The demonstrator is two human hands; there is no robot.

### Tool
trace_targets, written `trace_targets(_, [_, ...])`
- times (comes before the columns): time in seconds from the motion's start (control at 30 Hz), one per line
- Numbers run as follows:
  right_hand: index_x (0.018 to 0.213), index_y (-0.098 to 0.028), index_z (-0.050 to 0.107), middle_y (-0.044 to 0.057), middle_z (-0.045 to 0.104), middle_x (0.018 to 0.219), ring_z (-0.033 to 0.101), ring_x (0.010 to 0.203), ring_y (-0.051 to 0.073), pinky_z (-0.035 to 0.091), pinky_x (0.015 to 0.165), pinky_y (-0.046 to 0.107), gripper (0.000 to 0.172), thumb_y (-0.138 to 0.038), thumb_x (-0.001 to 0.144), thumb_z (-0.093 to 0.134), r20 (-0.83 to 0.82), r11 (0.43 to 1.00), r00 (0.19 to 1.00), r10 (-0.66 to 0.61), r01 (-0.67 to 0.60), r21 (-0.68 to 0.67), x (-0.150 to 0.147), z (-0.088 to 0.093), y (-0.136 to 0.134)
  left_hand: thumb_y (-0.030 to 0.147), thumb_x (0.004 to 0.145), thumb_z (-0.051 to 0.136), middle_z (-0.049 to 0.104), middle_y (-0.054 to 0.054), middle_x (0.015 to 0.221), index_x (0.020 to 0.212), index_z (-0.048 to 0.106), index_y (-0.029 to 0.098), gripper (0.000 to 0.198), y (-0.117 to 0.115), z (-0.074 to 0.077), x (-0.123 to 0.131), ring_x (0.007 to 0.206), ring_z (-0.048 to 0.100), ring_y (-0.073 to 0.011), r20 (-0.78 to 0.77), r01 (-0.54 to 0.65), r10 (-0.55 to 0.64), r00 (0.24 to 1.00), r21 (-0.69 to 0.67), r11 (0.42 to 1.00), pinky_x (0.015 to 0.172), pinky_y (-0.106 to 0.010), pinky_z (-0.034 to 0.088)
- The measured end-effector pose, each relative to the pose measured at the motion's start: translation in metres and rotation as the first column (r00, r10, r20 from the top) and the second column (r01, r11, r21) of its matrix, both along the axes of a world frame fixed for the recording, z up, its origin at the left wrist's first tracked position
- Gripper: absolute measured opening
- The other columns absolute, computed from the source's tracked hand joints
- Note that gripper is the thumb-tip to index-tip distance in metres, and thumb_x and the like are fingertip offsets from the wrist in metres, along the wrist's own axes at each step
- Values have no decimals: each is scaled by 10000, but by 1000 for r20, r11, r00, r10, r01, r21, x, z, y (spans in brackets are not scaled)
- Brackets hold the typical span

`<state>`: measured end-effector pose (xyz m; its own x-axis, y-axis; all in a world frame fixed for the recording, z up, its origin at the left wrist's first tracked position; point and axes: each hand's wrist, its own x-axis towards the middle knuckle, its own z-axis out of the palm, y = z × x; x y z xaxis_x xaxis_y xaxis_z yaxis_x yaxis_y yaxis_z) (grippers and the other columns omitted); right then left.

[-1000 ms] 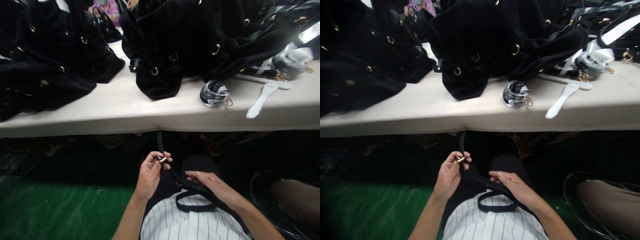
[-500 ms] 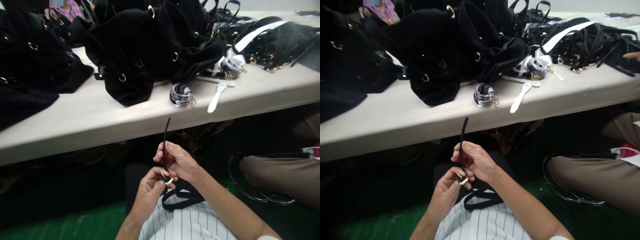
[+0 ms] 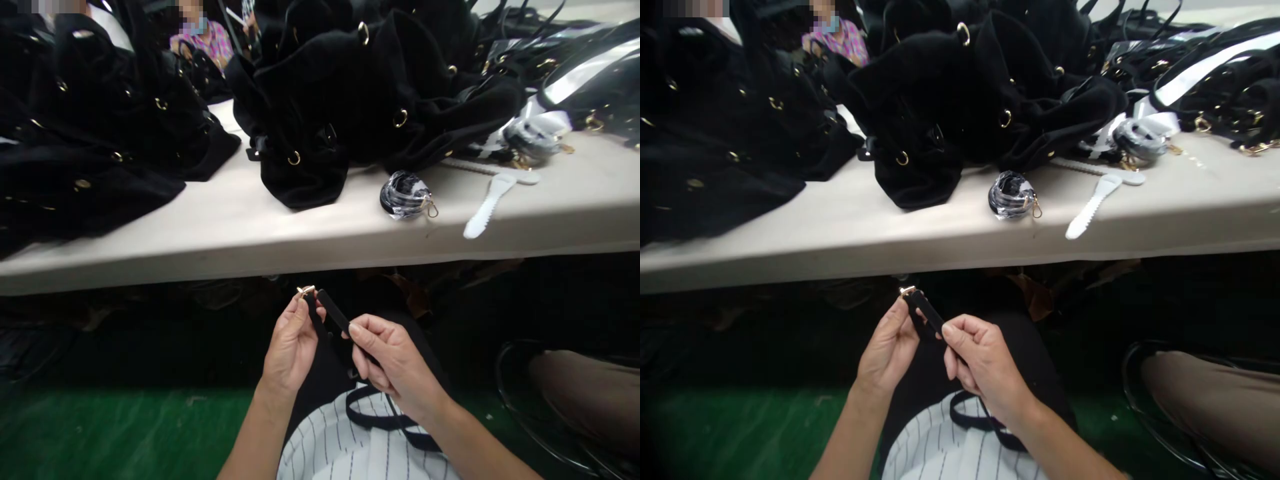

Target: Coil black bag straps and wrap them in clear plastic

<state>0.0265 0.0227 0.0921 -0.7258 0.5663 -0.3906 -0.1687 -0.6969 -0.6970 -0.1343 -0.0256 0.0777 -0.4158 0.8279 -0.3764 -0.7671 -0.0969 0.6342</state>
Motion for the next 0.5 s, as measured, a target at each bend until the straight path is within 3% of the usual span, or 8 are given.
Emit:
trace_targets(0.17, [830,-138,575,3,611,503,366,299,30,190,290,121,357,-485,849,653,25,1000,1000,-10,11,-26,-6,-2,-5,203,818,741,676,-56,949,1020,682,131,222,-1,-4,6,800,629,-128,-11,32,-33,999,-33,999,700,-217,566])
trace_targets(0.5, [831,-120,600,11,621,502,359,282,26,184,281,119,329,-445,860,644,29,999,1000,8,-7,-52,-5,-12,1,215,744,806,658,-34,962,984,706,152,268,-2,-9,7,814,606,-112,-188,-9,7,982,-12,1000,775,-203,535])
